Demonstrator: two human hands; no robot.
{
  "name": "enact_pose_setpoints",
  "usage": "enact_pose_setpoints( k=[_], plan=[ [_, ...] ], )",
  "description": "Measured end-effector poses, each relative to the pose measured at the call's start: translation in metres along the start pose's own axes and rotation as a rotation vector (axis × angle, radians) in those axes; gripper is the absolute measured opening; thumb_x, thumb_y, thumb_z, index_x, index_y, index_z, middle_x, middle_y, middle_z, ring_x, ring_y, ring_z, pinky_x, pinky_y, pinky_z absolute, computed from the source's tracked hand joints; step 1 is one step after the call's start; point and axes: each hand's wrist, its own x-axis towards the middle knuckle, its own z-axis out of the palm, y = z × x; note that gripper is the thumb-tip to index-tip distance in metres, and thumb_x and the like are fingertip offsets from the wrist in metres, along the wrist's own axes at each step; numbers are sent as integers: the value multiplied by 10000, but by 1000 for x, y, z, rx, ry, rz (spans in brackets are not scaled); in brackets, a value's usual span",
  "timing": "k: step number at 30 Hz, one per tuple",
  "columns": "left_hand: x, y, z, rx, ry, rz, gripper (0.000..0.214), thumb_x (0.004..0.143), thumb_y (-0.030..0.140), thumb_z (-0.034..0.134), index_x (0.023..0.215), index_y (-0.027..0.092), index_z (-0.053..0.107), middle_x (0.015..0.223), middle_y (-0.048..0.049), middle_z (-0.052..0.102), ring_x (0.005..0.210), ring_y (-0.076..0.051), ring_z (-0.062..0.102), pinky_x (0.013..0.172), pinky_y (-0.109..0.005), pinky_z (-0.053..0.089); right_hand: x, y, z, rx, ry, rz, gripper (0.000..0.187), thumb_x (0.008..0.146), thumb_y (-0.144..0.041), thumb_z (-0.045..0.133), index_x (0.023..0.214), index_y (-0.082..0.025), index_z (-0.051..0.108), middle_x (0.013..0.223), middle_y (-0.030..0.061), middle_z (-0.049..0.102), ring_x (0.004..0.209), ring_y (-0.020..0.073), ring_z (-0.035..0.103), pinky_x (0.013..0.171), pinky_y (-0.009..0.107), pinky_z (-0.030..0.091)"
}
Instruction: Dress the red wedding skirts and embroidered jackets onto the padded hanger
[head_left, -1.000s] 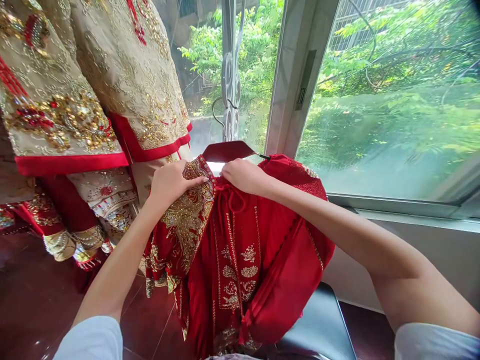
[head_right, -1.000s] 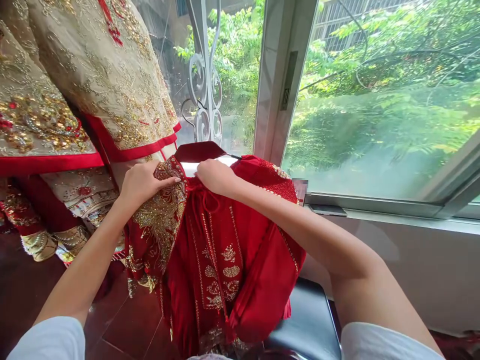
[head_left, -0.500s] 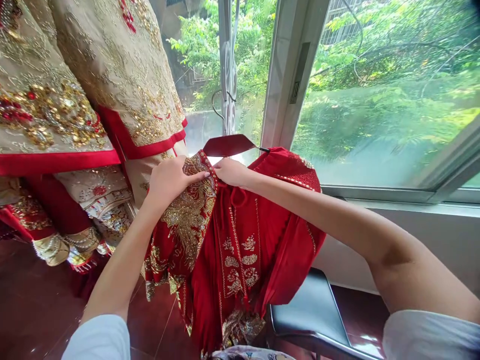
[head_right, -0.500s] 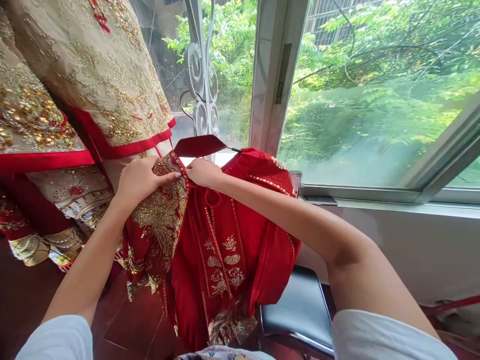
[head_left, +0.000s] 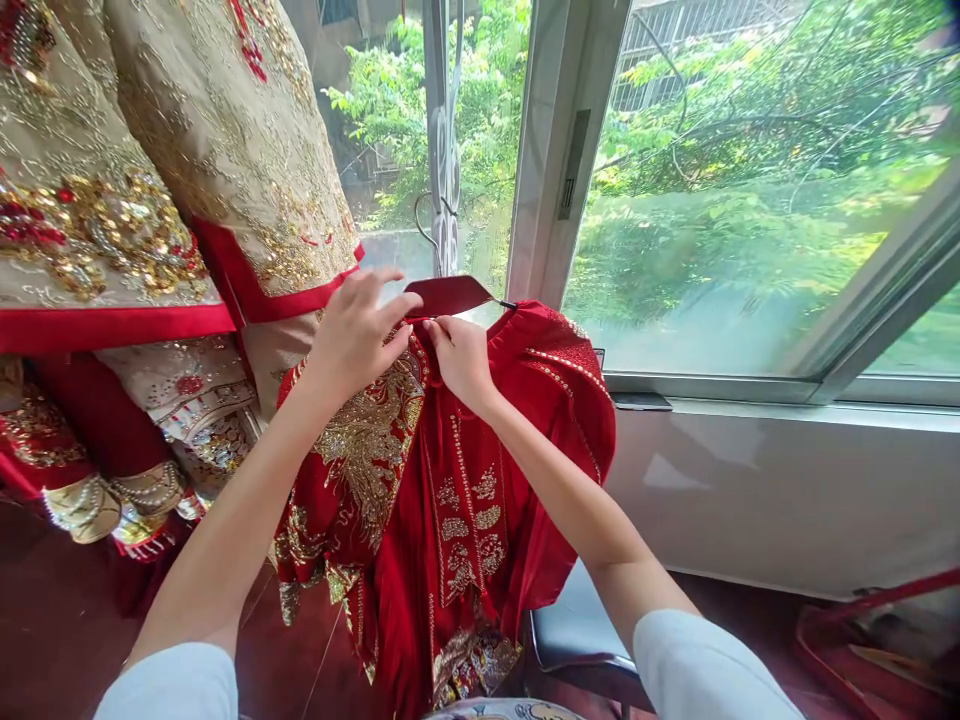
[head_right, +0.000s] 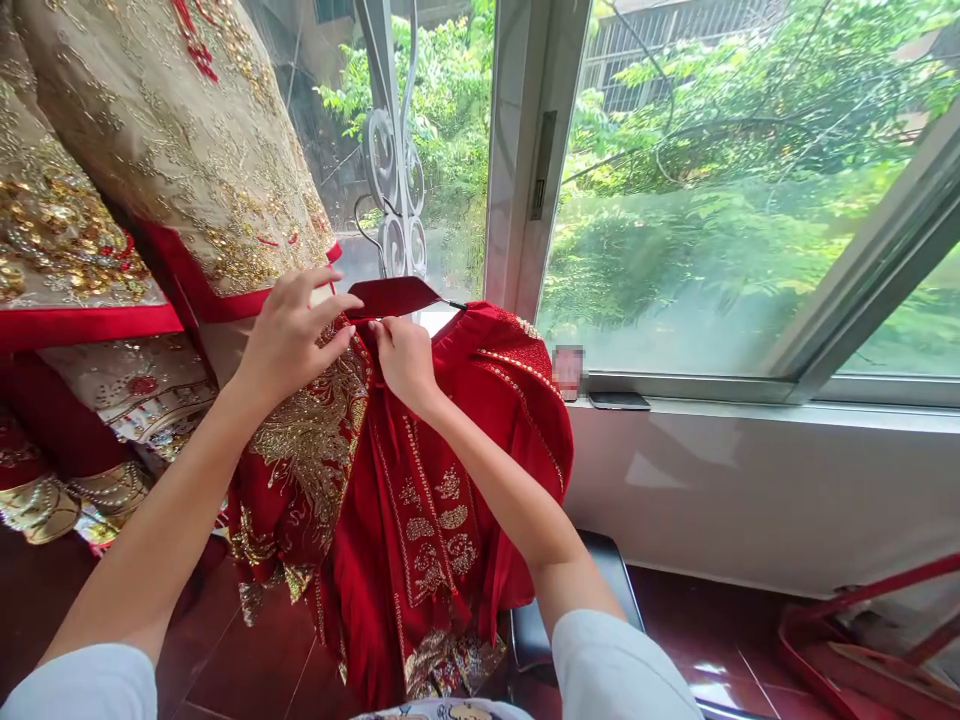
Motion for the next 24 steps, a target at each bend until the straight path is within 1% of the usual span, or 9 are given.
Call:
enact_pose_setpoints(
  k=[2, 4, 6, 8, 12, 15, 18, 21, 24],
  plan=[
    [10, 9, 2, 29, -50, 107, 253, 874, 231, 509, 1103, 268, 608, 1447, -69, 413, 1391, -328, 301, 1148, -489, 264, 4, 0, -6, 74, -73, 44, 310, 907, -221, 469, 601, -172, 463, 603, -7, 509, 590, 103, 394, 588, 256, 263],
    [18, 18, 3, 49, -118, 144, 268, 841, 168, 511, 1087, 220, 603, 1458, -98, 387, 1388, -360, 293, 1120, -515, 306, 10, 2, -13, 171, -141, 73, 310, 884, -235, 498, 583, -166, 463, 569, -24, 447, 570, 92, 353, 561, 254, 244],
    [22, 25, 3, 49, -188, 146, 289, 816, 142, 519, 1092, 191, 587, 1463, -116, 373, 1369, -376, 315, 1059, -498, 393, 15, 4, -20, 250, -199, 100, 342, 864, -306, 546, 564, -166, 459, 550, -36, 386, 557, 84, 312, 538, 252, 232],
    [24, 27, 3, 31, -227, 141, 302, 805, 147, 538, 1101, 187, 575, 1475, -119, 354, 1355, -377, 334, 996, -464, 458, 18, 7, -25, 289, -247, 136, 395, 835, -401, 598, 549, -171, 452, 537, -41, 349, 546, 82, 283, 522, 254, 223],
    [24, 26, 5, -14, -225, 105, 291, 809, 165, 554, 1097, 199, 581, 1496, -103, 338, 1339, -372, 360, 917, -428, 516, 19, 7, -30, 341, -289, 213, 443, 801, -467, 641, 532, -176, 444, 524, -41, 345, 533, 78, 273, 518, 258, 221],
    [23, 28, 9, -10, -195, 67, 253, 830, 170, 539, 1069, 215, 608, 1496, -83, 358, 1337, -357, 366, 845, -406, 550, 16, 6, -30, 313, -266, 196, 444, 823, -439, 619, 514, -164, 457, 512, -42, 344, 529, 74, 268, 526, 262, 209],
    [23, 32, 15, -25, -154, 51, 216, 839, 155, 510, 997, 222, 642, 1492, -63, 377, 1348, -344, 349, 829, -411, 559, 10, 6, -31, 222, -210, 146, 410, 850, -362, 580, 511, -154, 478, 508, -39, 365, 539, 77, 287, 543, 264, 211],
    [23, 33, 21, -48, -135, 33, 215, 833, 123, 472, 921, 204, 650, 1496, -55, 378, 1346, -331, 357, 824, -414, 560, 5, 8, -36, 53, -172, 93, 342, 843, -314, 571, 545, -147, 563, 522, -21, 438, 554, 89, 355, 577, 268, 237],
    [22, 31, 26, -50, -128, 22, 219, 843, 120, 438, 884, 188, 642, 1508, -60, 367, 1356, -326, 350, 813, -405, 557, 1, 14, -45, -29, -186, -7, 295, 841, -329, 563, 626, -146, 647, 595, 11, 554, 589, 105, 440, 604, 266, 272]
  ],
)
